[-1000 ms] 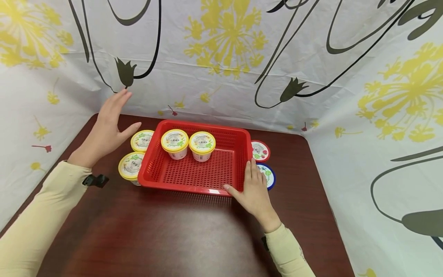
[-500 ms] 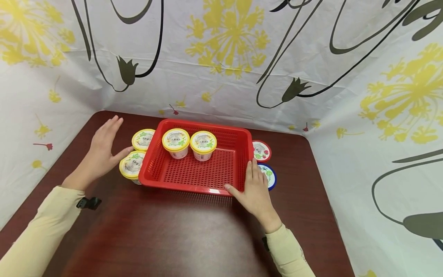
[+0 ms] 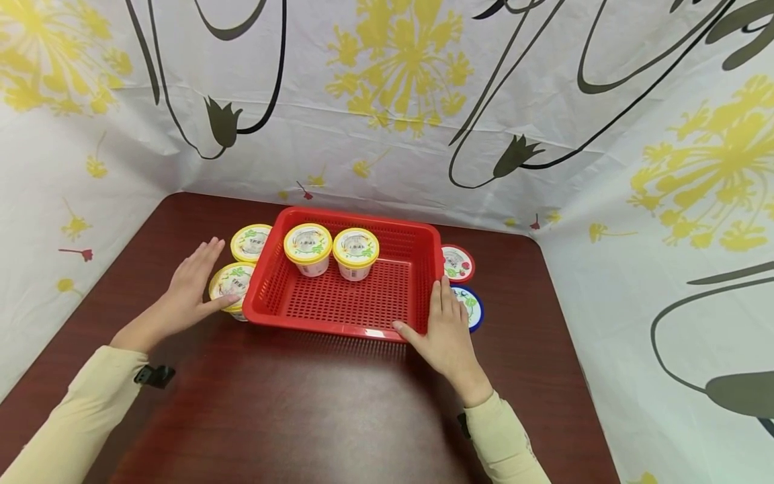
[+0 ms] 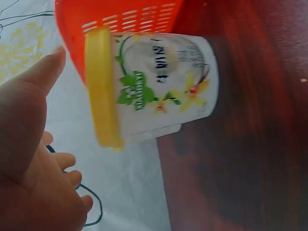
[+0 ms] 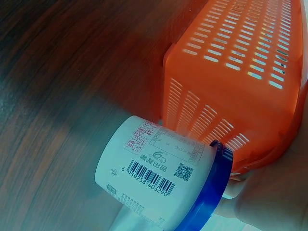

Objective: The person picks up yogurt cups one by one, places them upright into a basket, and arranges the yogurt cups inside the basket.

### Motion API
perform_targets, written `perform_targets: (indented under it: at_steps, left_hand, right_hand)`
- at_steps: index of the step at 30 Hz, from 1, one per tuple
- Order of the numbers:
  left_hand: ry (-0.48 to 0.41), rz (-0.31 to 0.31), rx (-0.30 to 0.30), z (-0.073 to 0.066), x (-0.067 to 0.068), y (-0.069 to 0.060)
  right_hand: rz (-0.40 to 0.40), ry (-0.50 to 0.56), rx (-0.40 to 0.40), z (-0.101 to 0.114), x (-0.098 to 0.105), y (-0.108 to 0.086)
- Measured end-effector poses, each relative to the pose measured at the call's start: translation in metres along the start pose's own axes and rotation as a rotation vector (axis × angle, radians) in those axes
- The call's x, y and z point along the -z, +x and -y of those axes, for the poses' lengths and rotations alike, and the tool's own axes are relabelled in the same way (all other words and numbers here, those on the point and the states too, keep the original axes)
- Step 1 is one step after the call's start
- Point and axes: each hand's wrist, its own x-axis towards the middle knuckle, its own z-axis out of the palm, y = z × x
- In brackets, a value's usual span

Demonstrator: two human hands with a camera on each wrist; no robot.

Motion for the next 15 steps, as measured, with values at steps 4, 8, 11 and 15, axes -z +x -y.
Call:
perform_targets:
  at_steps: [4, 8, 11, 15]
  left_hand:
    - [-0.003, 0.064, 0.025, 0.002, -0.006, -0.003]
    - [-0.022, 0.092, 0.04, 0.003, -0.01, -0.005]
    - [-0.027, 0.082, 0.036, 0.003, -0.013, -0.005]
    - [-0.04, 0.071, 0.032, 0.003, -0.017, -0.006]
  right_hand:
    - [-0.001, 0.003, 0.004, 0.0, 0.0, 0.0]
    - [-0.003, 0.003, 0.006, 0.0, 0.0, 0.0]
    - [-0.003, -0.001, 0.005, 0.0, 0.0, 0.0]
    - [-0.002, -0.002, 0.003, 0.0, 0.0, 0.0]
